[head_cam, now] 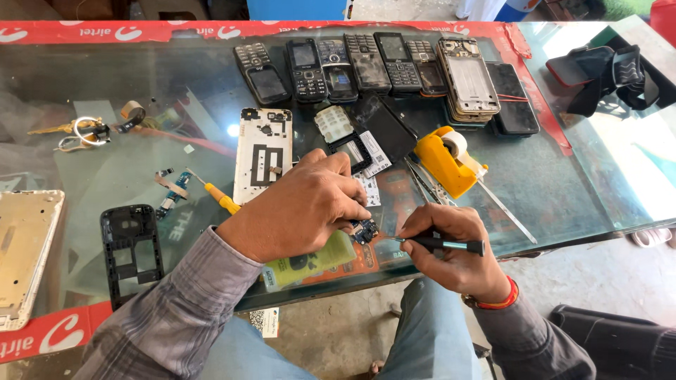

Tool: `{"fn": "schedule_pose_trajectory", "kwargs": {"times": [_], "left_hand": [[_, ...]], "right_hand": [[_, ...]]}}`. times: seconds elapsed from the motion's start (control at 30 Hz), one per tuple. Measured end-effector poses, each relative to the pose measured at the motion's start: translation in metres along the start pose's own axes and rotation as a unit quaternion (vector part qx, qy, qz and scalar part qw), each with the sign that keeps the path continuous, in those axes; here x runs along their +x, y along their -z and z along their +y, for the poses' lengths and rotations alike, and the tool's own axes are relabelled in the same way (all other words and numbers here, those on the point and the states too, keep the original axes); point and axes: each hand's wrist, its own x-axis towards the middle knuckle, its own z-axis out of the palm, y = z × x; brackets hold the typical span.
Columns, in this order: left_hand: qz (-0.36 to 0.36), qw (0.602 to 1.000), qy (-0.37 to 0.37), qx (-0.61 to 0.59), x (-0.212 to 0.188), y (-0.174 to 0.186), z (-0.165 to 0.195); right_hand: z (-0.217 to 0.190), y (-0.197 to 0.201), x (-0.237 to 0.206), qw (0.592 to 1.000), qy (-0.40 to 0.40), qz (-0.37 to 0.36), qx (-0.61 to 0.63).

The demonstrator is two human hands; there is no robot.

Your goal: The person works at a glass counter covered with old mobile phones and parts. They pick up a phone mainboard, use a screwdriver to unscrew and pry components from it, reposition the board repeatedly, and continue working on the board and its small parts with the screwdriver and their fingers.

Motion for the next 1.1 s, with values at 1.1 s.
{"fn": "schedule_pose_trajectory", "kwargs": {"times": [1.1], "left_hand": [[-0.026,1.0,0.005,-0.009,-0.0013,-0.0089,-0.0049]], "right_hand": [[-0.0003,-0.002,0.0046,0.998,-0.066,-0.01,0.013]]}}
